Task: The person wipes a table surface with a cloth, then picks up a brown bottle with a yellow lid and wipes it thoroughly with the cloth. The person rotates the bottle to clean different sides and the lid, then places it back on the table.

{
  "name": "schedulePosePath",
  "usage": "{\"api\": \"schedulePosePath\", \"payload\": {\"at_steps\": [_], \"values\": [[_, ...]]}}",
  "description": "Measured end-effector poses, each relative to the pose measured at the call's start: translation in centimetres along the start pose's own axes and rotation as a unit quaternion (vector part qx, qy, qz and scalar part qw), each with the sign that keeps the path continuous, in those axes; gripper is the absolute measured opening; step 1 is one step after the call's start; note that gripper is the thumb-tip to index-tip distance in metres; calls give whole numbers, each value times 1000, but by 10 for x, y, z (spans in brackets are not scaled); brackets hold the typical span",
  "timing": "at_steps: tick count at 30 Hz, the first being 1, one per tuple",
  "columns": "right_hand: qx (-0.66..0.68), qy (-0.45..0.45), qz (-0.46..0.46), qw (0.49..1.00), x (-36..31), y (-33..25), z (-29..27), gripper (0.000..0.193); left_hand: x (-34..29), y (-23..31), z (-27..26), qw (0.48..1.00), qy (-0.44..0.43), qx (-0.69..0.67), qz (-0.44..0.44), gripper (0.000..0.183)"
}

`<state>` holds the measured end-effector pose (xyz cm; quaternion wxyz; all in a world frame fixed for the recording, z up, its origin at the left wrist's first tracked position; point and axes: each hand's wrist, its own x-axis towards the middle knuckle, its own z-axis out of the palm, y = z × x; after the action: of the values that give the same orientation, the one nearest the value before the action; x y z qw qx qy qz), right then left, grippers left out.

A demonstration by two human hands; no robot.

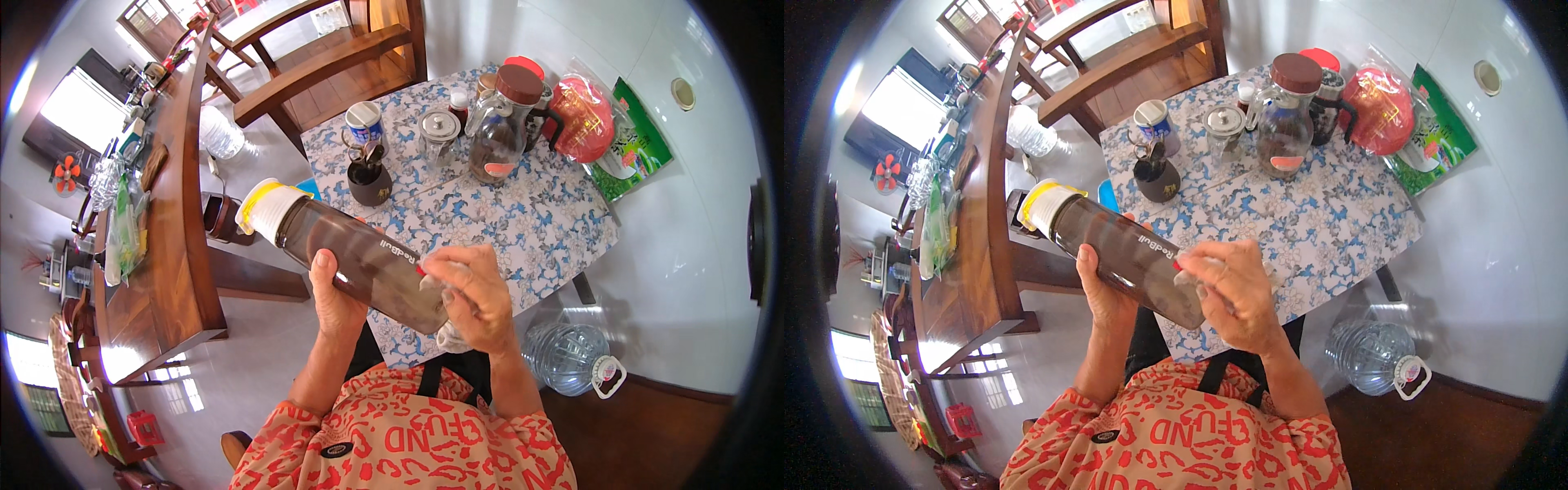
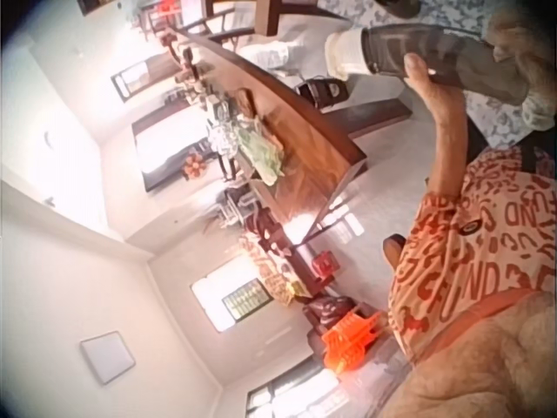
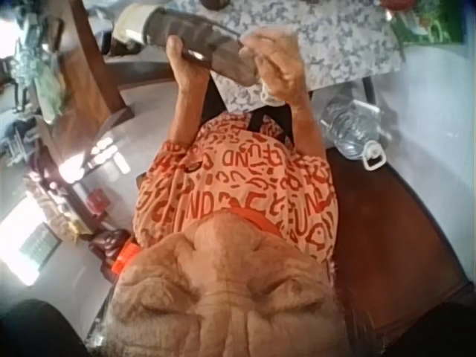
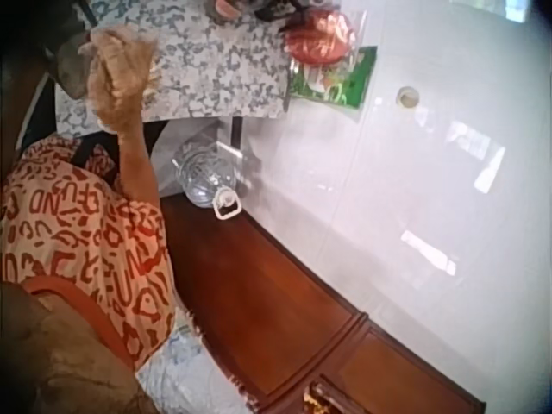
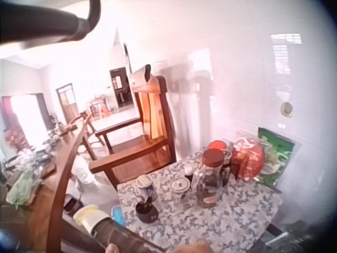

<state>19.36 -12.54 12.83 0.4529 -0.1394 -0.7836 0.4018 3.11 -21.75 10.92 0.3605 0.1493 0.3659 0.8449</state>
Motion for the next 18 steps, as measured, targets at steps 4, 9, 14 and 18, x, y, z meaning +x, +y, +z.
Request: {"api": "schedulePosePath", "payload": {"at_steps": [4, 9, 14, 18], "values": [[-36, -37, -94, 994, -4, -6, -4, 34, 5, -2, -6, 998, 24, -56, -8, 63], [164, 73, 120, 976, -17, -5, 8, 31, 8, -2, -8, 993, 4, -113, -30, 59], [140, 117, 102, 978, -13, 6, 17, 27, 8, 0, 2, 989, 45, -137, -12, 51], [45, 126, 17, 991, -15, -1, 29, 35, 10, 2, 7, 984, 89, -150, -23, 48]]}}
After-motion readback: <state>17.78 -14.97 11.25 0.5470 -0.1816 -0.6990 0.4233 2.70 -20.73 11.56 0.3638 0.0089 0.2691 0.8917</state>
